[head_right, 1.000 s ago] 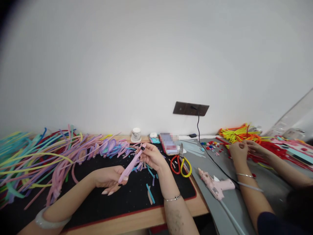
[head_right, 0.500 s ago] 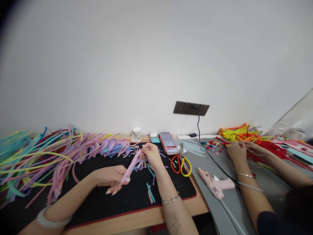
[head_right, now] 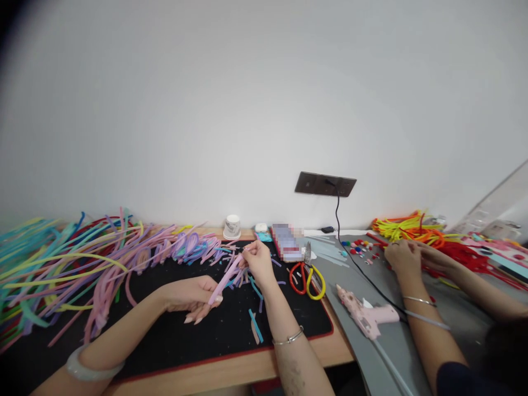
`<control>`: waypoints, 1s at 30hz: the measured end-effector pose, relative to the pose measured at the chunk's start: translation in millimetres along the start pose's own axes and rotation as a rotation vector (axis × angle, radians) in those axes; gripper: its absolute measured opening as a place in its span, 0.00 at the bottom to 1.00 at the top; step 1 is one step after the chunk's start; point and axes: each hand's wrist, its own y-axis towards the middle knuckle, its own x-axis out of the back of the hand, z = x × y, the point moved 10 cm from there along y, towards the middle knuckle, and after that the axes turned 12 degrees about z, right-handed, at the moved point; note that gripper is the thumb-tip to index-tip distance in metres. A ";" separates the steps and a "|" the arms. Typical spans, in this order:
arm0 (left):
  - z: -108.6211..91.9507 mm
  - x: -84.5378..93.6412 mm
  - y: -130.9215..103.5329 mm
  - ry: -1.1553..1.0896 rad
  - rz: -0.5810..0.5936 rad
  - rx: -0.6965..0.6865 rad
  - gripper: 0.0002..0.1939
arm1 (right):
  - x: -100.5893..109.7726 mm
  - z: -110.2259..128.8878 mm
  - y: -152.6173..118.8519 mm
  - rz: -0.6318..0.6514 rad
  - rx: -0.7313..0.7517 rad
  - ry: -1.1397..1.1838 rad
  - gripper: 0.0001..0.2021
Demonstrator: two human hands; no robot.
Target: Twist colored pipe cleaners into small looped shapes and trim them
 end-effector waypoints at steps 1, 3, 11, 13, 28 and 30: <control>0.5 0.4 0.3 0.005 -0.003 0.002 0.19 | 0.0 0.3 0.3 0.003 0.007 0.005 0.10; -0.2 2.9 0.8 0.009 -0.026 -0.011 0.17 | 1.1 2.0 0.9 0.007 0.022 0.028 0.11; -30.0 44.6 -16.8 -0.121 -0.421 -0.364 0.10 | 18.1 9.8 -1.4 -0.074 0.001 0.119 0.13; -34.2 55.8 -25.6 -0.197 -0.516 -0.457 0.10 | 18.1 9.9 -1.1 -0.070 0.004 0.123 0.15; -53.0 51.7 -32.6 -0.405 -0.480 -0.786 0.21 | -14.4 5.0 -6.2 -0.022 0.089 0.175 0.14; -53.1 50.1 -32.4 -0.412 -0.512 -0.810 0.19 | -27.0 -0.7 -8.0 0.027 0.054 0.159 0.14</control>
